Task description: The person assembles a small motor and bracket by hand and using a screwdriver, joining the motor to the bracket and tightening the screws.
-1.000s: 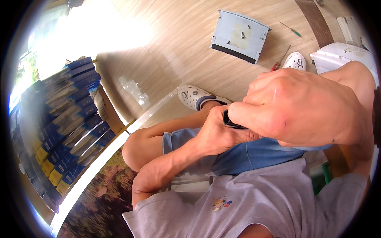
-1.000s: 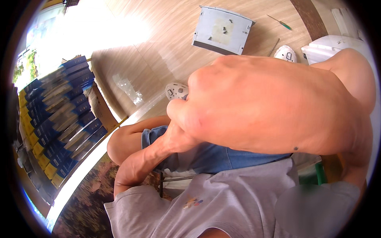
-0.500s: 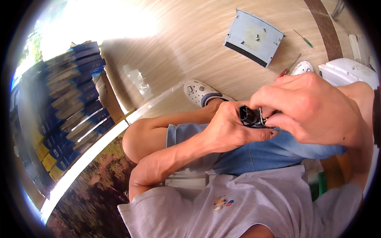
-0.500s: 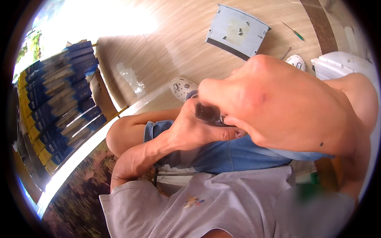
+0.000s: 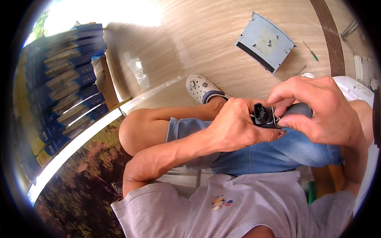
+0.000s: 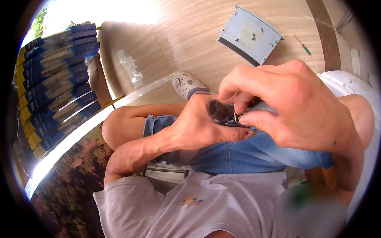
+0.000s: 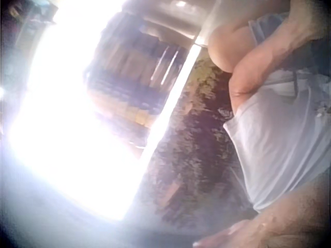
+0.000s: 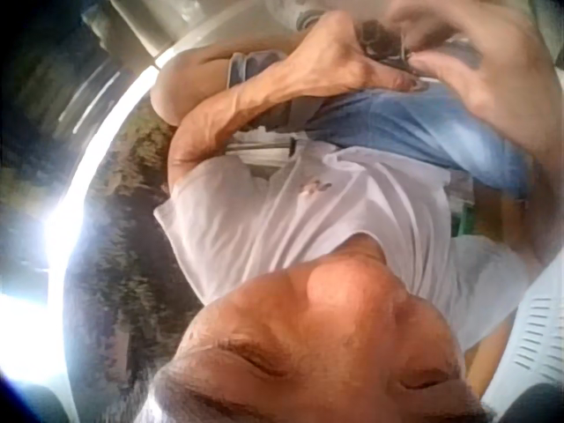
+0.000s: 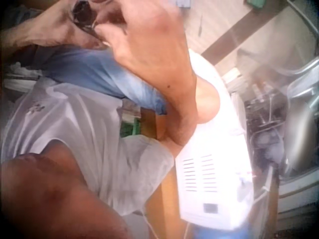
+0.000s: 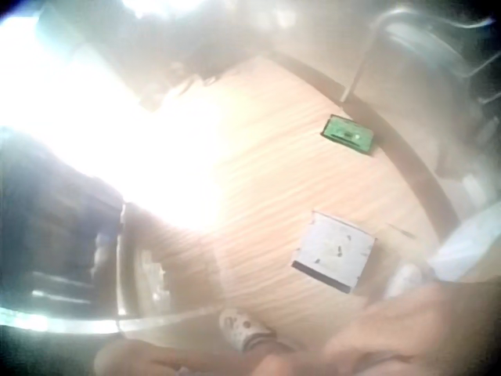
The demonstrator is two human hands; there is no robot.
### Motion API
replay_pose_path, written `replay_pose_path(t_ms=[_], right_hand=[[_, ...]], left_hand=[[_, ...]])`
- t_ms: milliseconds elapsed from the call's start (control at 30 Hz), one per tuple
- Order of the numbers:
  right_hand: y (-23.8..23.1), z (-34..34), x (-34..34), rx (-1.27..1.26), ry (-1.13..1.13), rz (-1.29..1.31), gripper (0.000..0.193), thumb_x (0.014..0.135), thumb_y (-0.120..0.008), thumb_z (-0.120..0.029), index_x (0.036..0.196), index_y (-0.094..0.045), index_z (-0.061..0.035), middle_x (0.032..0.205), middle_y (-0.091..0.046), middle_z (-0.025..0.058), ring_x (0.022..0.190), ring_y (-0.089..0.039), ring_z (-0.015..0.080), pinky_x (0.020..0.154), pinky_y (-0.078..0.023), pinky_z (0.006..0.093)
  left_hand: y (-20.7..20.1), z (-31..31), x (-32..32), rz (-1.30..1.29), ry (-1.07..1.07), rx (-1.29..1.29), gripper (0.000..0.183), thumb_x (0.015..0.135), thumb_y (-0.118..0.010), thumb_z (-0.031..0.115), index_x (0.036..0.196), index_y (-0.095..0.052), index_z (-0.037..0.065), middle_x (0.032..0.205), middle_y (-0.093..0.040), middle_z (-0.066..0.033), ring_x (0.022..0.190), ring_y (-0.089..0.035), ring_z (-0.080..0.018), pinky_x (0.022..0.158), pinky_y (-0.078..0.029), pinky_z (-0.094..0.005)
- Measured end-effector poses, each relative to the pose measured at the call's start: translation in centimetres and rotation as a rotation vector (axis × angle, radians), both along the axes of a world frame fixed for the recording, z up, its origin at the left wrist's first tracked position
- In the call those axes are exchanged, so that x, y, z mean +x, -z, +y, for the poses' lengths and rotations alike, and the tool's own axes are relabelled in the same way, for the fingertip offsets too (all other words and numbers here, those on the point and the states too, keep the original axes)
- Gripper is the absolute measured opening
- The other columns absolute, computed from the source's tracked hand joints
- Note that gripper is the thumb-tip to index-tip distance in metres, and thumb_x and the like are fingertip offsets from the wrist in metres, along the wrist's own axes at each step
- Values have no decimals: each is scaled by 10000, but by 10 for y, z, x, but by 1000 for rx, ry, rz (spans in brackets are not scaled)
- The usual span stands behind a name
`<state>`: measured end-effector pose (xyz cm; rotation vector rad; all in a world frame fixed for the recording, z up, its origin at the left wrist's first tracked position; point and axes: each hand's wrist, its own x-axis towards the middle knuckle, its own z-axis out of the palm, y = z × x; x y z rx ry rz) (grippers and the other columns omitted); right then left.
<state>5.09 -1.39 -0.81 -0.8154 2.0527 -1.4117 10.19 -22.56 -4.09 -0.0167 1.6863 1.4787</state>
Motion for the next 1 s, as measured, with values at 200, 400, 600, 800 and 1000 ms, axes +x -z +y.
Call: replay_pose_path(t_ms=[200, 400, 600, 800, 1000], right_hand=[[0, 1, 2, 9, 13, 66, 372, 658, -774, 45, 1004, -650, -13, 803, -704, 95, 740, -721, 247, 680, -552, 341], [1, 2, 2, 32, -16, 122, 335, 660, -801, 12, 963, -665, -28, 764, -696, 80, 722, -709, 258, 714, -571, 368], [3, 4, 2, 10, -57, 204, 308, 670, -813, -11, 945, -676, -32, 750, -692, 58, 723, -703, 249, 763, -589, 399], [4, 5, 2, 14, -48, 178, 305, 676, -813, -14, 947, -675, -35, 754, -693, 58, 719, -699, 243, 773, -585, 396], [4, 3, 1, -41, -6, 147, 319, 675, -812, -5, 958, -667, -32, 761, -702, 62, 716, -699, 242, 784, -578, 394]], left_hand=[[-8, -2, -6, -59, 72, -45, 276, 789, -863, 141, 932, -719, -45, 769, -711, -53, 721, -606, -65, 647, -498, -270], [-8, -2, -6, -47, 55, -27, 269, 794, -861, 136, 954, -724, -32, 773, -714, -43, 736, -609, -56, 652, -501, -263], [1, 0, 3, 1, -45, 46, 285, 764, -855, 196, 910, -714, -4, 646, -654, -54, 595, -570, -86, 588, -488, -310], [-2, 0, -1, 4, -2, 29, 284, 762, -856, 198, 899, -708, -1, 639, -646, -49, 587, -561, -87, 584, -485, -309], [-9, 1, -3, -18, -44, 43, 283, 760, -855, 199, 887, -704, -3, 641, -645, -41, 583, -555, -89, 584, -482, -307]])
